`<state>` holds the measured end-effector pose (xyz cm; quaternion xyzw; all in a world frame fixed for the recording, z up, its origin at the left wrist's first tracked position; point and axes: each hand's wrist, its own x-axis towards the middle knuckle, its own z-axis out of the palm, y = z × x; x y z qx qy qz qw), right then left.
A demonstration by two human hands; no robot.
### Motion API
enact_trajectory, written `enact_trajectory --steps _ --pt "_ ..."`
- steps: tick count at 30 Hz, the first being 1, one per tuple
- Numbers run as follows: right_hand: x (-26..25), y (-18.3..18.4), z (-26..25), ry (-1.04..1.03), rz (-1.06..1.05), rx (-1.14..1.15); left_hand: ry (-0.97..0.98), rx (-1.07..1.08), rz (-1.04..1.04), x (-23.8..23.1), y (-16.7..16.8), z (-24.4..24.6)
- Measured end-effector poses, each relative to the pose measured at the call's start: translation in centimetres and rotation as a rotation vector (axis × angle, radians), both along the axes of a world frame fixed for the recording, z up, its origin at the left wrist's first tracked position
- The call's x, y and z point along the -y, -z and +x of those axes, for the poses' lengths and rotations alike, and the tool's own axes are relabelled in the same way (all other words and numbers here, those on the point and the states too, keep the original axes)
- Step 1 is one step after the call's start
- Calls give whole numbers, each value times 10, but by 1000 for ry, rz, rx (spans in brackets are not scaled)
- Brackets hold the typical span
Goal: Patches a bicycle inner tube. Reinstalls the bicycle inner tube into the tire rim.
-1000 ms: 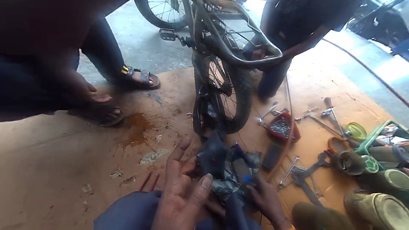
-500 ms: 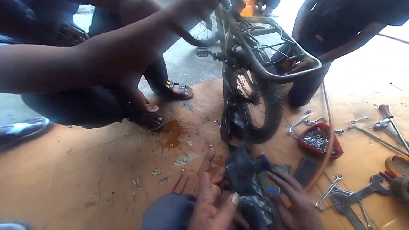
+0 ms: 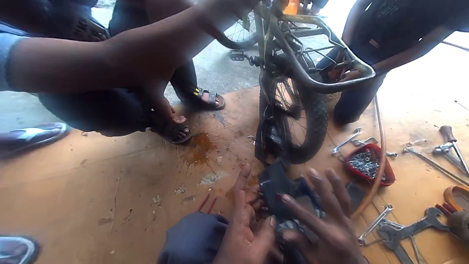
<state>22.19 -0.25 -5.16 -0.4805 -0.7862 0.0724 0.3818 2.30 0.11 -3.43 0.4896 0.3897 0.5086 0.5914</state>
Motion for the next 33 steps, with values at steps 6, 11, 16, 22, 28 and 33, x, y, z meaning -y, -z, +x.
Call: enact_trajectory --steps 6,11,16,22,28,33 --pt "-6 0 -4 -11 3 31 -36 -12 58 -1 10 2" --pt "-7 -3 -1 5 -4 27 -81 -38 93 -6 18 6" --pt "-8 -1 -4 16 -8 78 -55 -41 4 -11 19 8" --pt "-12 -1 -7 2 -24 130 23 14 -38 -11 17 6" --pt "-10 0 -5 10 -5 156 87 90 -148 -14 12 1" --pt "-6 -1 -1 24 1 174 107 93 -197 -16 10 1"
